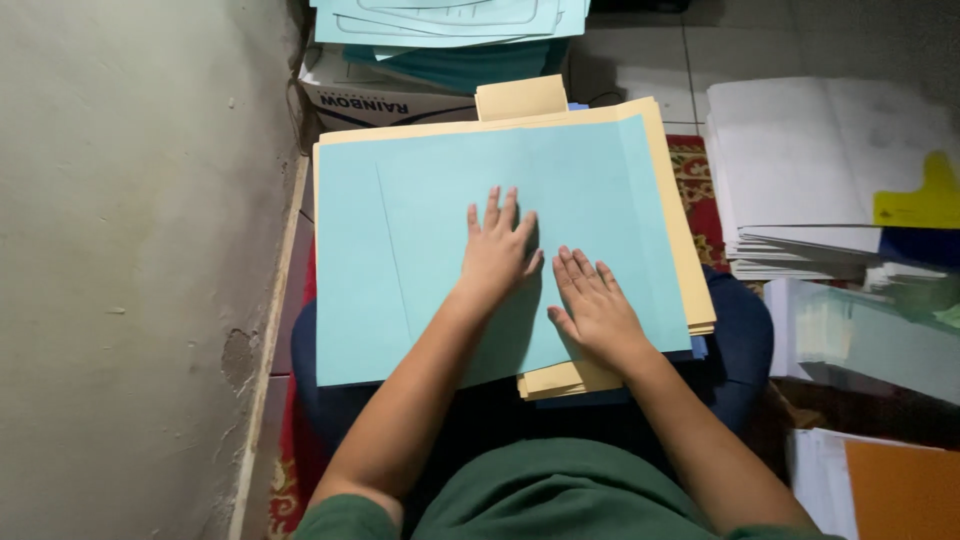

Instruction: Organize and smooth out paper folders in a stack to ensure they are flat and aligned

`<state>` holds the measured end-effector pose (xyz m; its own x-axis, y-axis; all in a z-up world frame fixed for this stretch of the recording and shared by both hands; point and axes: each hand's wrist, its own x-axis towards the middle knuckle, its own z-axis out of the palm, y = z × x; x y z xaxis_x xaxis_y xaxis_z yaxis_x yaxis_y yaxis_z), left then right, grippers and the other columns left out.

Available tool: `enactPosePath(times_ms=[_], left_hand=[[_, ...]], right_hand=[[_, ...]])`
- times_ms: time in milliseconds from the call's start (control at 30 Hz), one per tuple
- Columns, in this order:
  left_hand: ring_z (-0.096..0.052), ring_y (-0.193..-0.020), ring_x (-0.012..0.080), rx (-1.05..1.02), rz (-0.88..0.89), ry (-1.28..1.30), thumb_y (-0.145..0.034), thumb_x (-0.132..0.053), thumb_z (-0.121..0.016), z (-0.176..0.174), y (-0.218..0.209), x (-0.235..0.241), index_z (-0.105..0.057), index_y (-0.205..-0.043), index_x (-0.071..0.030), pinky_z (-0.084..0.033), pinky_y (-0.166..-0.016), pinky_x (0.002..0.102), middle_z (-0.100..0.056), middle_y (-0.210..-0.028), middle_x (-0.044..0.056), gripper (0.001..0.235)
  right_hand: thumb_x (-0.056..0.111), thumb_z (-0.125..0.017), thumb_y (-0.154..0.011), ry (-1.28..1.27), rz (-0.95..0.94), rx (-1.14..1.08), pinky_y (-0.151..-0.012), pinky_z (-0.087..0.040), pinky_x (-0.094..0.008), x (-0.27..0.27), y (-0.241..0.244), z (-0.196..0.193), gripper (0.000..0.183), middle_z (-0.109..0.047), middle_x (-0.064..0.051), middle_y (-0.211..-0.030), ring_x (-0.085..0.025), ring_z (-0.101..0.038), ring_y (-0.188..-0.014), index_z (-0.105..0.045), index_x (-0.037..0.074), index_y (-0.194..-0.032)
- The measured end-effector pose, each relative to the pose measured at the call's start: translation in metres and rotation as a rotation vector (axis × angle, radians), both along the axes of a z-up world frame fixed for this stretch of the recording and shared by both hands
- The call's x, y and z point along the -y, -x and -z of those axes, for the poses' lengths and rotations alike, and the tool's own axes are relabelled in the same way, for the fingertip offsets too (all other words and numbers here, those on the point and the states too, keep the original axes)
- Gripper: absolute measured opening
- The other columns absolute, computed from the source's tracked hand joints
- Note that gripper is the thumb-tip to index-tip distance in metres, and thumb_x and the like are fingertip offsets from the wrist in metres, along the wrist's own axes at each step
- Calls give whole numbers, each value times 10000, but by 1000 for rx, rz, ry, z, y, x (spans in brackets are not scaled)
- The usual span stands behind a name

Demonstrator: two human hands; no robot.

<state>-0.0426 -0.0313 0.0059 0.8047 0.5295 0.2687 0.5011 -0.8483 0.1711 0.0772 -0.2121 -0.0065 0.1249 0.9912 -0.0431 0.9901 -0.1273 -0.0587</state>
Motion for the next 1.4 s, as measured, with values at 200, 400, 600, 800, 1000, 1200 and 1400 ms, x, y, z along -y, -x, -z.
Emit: enactPosePath(times_ms=[200, 400, 600, 800, 1000, 1200, 1400], left_hand=[[-270, -1551, 377, -47, -62, 98, -981, -578, -440, 9, -18, -22, -453, -1557, -241, -154, -1216, 674, -353, -1650, 158, 667], [-331, -1526, 364, 67, -82, 30, -954, -537, -496, 23, -19, -20, -502, -1523, -212, -189, -1217, 656, -402, -1619, 159, 655], [-407, -1478, 377, 232, -172, -37, -913, -349, -537, 45, -22, -26, -552, -1451, -91, -281, -1195, 599, -461, -1561, 205, 598], [-450, -1450, 376, 300, -220, -41, -902, -252, -522, 38, -25, -29, -561, -1423, -92, -316, -1172, 588, -514, -1511, 191, 547], [-460, -1442, 353, 298, -253, -25, -883, -226, -524, 25, -22, -29, -547, -1412, -76, -305, -1175, 571, -520, -1508, 174, 550], [-447, -1450, 337, 304, -257, -45, -879, -298, -536, 54, -32, -37, -557, -1390, -97, -283, -1176, 580, -520, -1511, 160, 550], [-478, -1425, 363, 313, -250, -13, -882, -243, -532, 31, -23, -30, -589, -1365, -75, -319, -1155, 591, -546, -1486, 192, 514]], right_hand=[[599, -275, -1034, 62, -6, -7, -1263, -84, -476, -1, -2, 4, 793, -115, -86, -1732, -263, -132, -1580, -125, 133, -1657], [593, -292, -1026, 31, -6, -29, -1262, -115, -498, -34, -11, 4, 818, -141, -124, -1727, -292, -165, -1575, -134, 98, -1658], [429, -370, -1012, -80, -61, 54, -1230, -209, -533, -120, -58, 32, 744, -238, -154, -1705, -311, -258, -1556, -211, 81, -1651], [401, -316, -1053, -102, -64, -8, -1250, -156, -540, -208, -87, 20, 689, -182, -123, -1729, -294, -191, -1584, -217, 84, -1656], [423, -324, -1059, -107, -34, 11, -1253, -156, -518, -216, -79, 15, 696, -194, -126, -1725, -290, -203, -1581, -229, 76, -1655], [462, -350, -1045, -149, -34, 37, -1232, -229, -522, -162, -61, 25, 716, -252, -146, -1704, -306, -273, -1555, -261, 75, -1640], [505, -334, -1022, -90, -15, 24, -1247, -188, -485, -71, -20, 10, 745, -267, -127, -1699, -281, -265, -1556, -252, 96, -1639]])
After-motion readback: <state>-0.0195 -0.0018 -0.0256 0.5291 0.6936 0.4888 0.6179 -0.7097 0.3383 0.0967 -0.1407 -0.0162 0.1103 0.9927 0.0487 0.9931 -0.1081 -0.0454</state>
